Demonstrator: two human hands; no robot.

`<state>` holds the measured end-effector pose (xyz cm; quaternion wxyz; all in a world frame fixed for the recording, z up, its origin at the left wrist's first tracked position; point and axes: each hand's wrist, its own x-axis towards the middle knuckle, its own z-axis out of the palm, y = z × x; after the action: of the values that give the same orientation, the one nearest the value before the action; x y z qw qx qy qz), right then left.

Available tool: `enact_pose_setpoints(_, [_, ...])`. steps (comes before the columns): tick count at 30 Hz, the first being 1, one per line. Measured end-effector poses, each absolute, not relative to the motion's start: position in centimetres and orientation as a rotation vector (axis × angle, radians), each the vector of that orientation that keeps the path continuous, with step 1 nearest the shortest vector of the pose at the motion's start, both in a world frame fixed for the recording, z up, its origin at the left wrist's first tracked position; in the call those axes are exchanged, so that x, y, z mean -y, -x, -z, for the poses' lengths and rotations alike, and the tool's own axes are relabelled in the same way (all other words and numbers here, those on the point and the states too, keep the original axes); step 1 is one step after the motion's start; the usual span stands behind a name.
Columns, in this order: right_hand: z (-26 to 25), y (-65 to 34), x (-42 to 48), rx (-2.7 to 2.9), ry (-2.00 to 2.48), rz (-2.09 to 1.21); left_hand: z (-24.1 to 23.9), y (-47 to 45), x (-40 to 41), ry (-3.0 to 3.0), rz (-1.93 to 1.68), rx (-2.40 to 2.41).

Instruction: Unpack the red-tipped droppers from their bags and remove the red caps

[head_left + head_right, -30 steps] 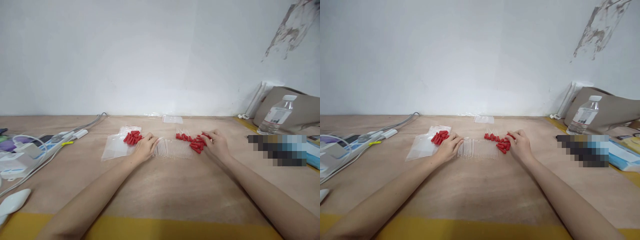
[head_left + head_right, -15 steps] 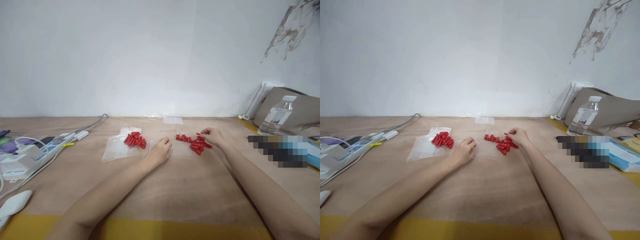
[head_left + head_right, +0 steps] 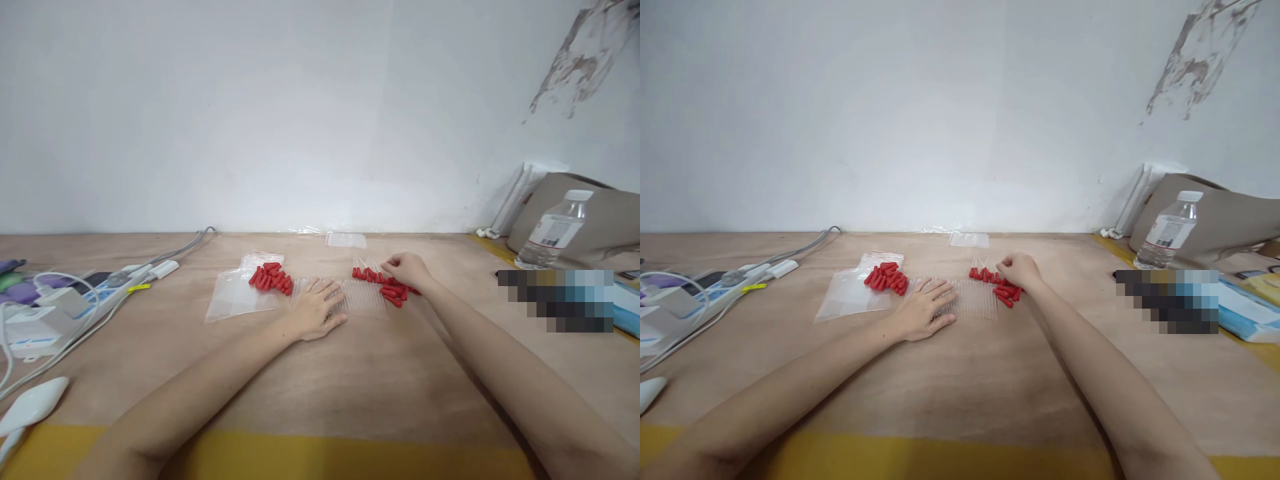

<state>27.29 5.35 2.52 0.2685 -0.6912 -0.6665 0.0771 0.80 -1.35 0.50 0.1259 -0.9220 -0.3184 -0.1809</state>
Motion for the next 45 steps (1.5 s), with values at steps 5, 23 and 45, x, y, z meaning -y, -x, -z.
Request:
enact_pose_setpoints(5, [-2.8,-23.8,-6.3,1.804,2.0,-0.218,-0.3,-0.1,0.7,2.725,0.463,0.965])
enact_pose_setpoints(23, [-4.3,-21.9,-2.1,1.965,1.654,-0.103,-0.1,0.0,1.2,2.415,0.796,1.02])
enact_pose_setpoints(45, [1.7,-19.8,2.7,2.198,0.692,0.463,0.4,-0.4,1.2,2.537,0.663,0.672])
